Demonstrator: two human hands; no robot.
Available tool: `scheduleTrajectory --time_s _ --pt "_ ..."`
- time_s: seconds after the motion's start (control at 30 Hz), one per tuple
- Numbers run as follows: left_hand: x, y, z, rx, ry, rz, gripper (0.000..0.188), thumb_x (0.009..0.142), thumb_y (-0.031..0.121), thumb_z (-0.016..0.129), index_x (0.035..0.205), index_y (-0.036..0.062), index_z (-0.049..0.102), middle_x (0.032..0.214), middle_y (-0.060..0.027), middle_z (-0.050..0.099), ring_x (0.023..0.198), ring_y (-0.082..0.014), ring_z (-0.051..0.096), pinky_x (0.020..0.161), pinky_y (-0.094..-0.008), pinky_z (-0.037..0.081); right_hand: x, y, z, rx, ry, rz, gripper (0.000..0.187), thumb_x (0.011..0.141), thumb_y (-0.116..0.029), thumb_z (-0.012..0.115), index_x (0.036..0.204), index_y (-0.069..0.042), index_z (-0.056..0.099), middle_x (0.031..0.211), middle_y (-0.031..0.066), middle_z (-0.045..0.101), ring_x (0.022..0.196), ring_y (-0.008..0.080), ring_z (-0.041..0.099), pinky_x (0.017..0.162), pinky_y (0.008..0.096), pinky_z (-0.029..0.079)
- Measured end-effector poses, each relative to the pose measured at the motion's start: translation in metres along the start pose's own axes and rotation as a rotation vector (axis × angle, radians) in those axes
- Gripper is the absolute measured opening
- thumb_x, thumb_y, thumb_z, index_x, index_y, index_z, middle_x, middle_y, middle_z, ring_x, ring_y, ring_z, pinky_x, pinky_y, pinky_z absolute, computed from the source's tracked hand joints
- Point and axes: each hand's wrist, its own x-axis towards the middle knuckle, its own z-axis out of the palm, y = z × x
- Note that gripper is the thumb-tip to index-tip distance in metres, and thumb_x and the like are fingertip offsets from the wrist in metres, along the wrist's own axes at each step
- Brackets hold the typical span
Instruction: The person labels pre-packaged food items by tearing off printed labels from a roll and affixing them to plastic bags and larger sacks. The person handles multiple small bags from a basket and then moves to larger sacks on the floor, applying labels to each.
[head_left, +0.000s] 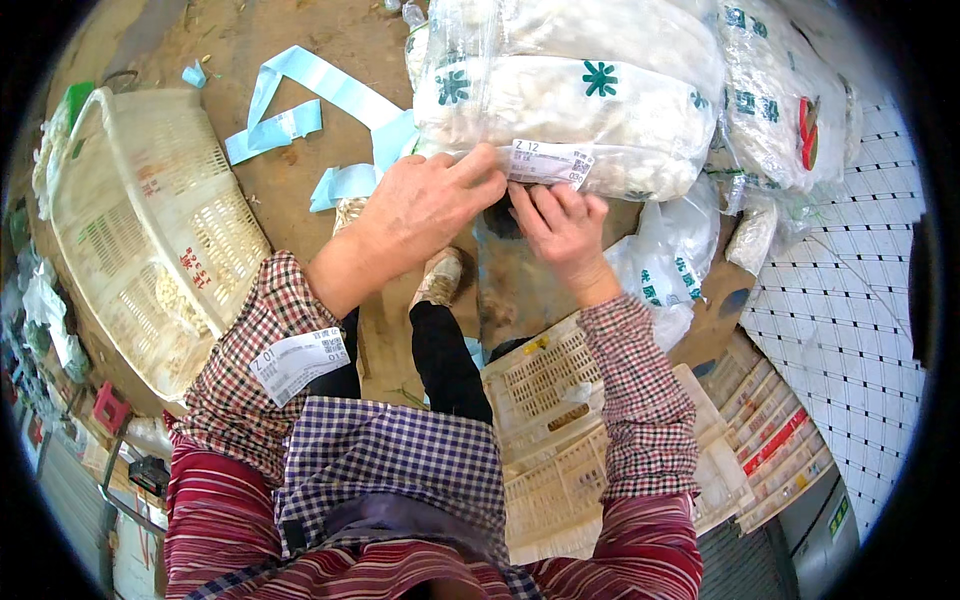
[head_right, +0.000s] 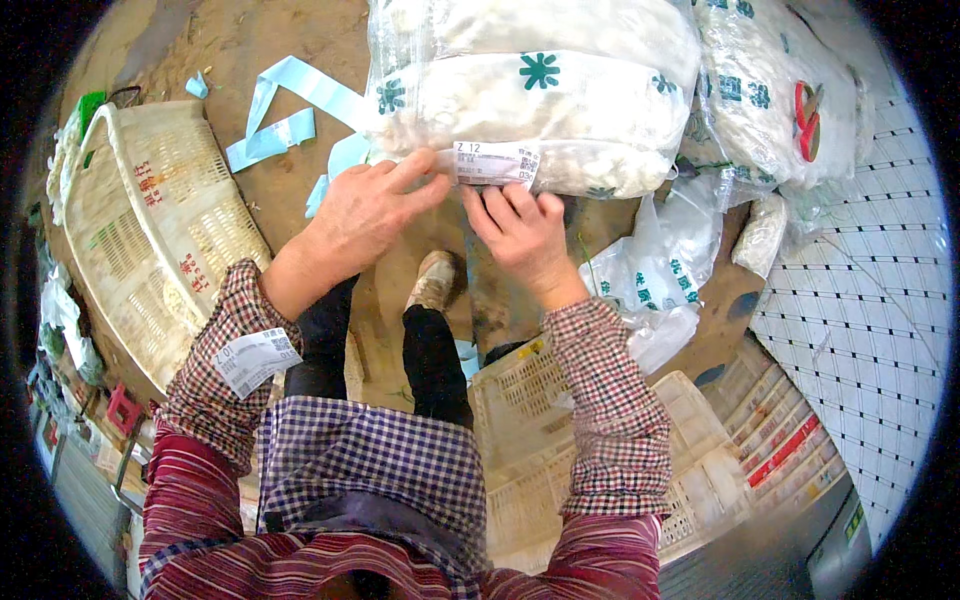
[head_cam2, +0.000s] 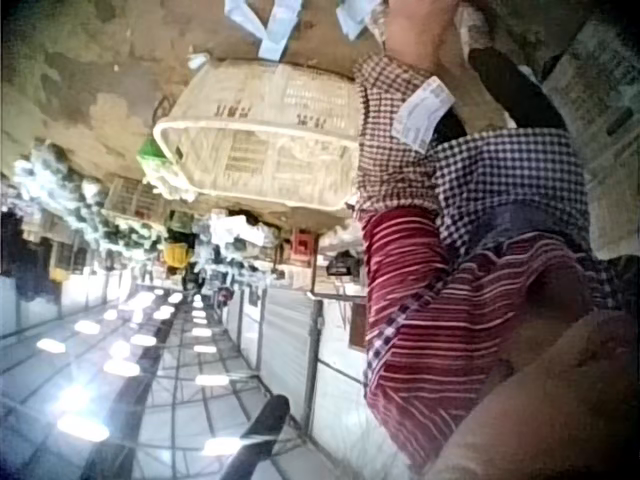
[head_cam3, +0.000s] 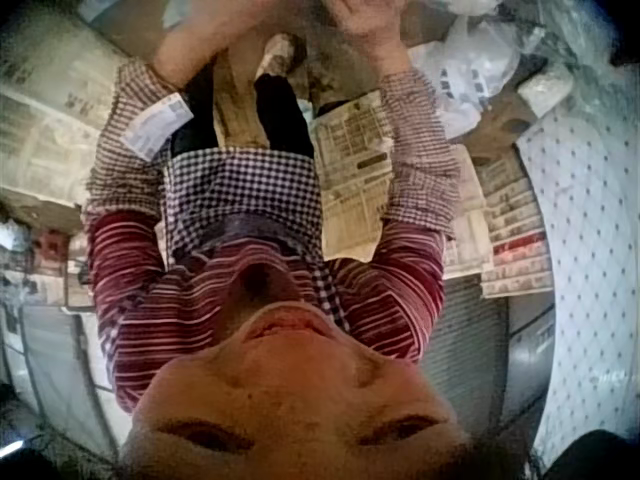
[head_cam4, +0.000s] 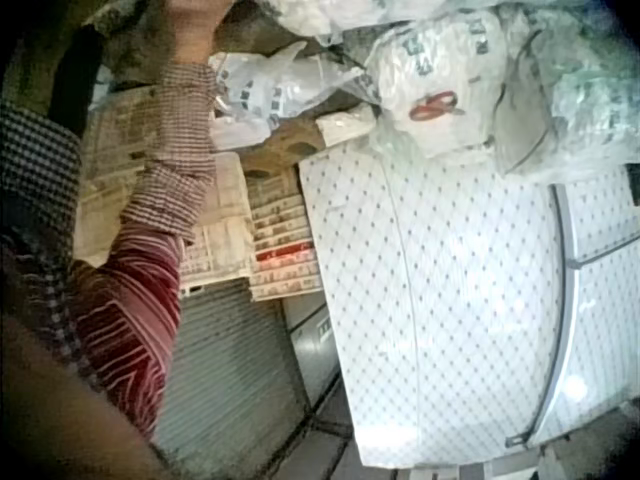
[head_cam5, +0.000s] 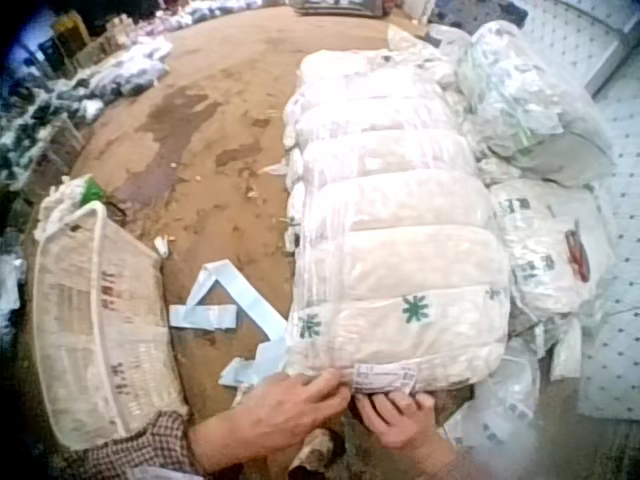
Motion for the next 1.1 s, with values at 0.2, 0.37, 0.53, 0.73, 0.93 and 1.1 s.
scheduleTrajectory --time_s 0.2,0.37,0.53,0.73,0.93,1.1 --pt "0.007 0.005 -0.007 -0.081 0.01 -0.027 0.032 0.061 0.0 0.052 0.092 0.0076 0.048 0.088 -0.0073 0.045 0.065 -0.0244 0.054 0.054 -0.0332 0.043 0.015 -0.023 -0.009 0.454 -0.13 0.412 0.033 0.063 -0.003 0.055 0.096 -0.002 0.051 0.082 0.0115 0.047 0.07 0.027 0.051 0.058 0.0348 0.044" --pt "0.012 0.01 -0.009 -0.086 -0.054 -0.038 0.028 0.063 0.001 0.051 0.09 0.0074 0.048 0.085 -0.0071 0.045 0.064 -0.0254 0.054 0.051 -0.0346 0.043 0.016 -0.035 -0.015 0.289 -0.31 0.632 0.033 0.063 -0.005 0.054 0.096 -0.007 0.051 0.075 0.0099 0.044 0.063 0.0249 0.052 0.051 0.0348 0.045" --pt "0.015 0.015 -0.019 -0.055 -0.098 -0.055 0.028 0.063 0.002 0.051 0.09 0.0081 0.048 0.086 -0.0069 0.045 0.063 -0.0255 0.054 0.05 -0.0355 0.042 -0.01 -0.009 -0.032 0.077 -0.448 0.617 0.034 0.067 -0.007 0.051 0.1 -0.011 0.05 0.084 0.0065 0.052 0.064 0.025 0.053 0.054 0.0358 0.045" --pt "0.012 0.012 -0.021 -0.07 -0.093 -0.072 0.029 0.063 0.002 0.051 0.091 0.0081 0.047 0.085 -0.007 0.044 0.06 -0.0237 0.055 0.05 -0.0339 0.043 -0.005 0.002 -0.056 0.343 -0.362 0.898 0.031 0.073 -0.01 0.051 0.103 -0.008 0.048 0.083 0.008 0.058 0.067 0.0251 0.057 0.056 0.035 0.044" --pt "0.013 0.013 -0.018 -0.04 -0.023 -0.061 0.026 0.066 0.005 0.05 0.092 0.0071 0.045 0.08 -0.0072 0.043 0.056 -0.0207 0.055 0.046 -0.0314 0.042 0.011 -0.004 -0.068 0.489 -0.223 1.318 0.036 0.072 -0.011 0.056 0.106 -0.004 0.044 0.072 0.0093 0.06 0.059 0.0229 0.057 0.054 0.0314 0.043" --pt "0.013 0.015 -0.016 -0.042 -0.038 -0.123 0.034 0.066 0.005 0.05 0.099 0.0071 0.042 0.08 -0.0073 0.043 0.057 -0.0202 0.055 0.046 -0.0312 0.043 0.038 0.0 -0.053 0.087 -0.24 1.05 0.036 0.066 -0.015 0.061 0.094 -0.003 0.042 0.072 0.0089 0.054 0.055 0.0254 0.054 0.05 0.0338 0.043"
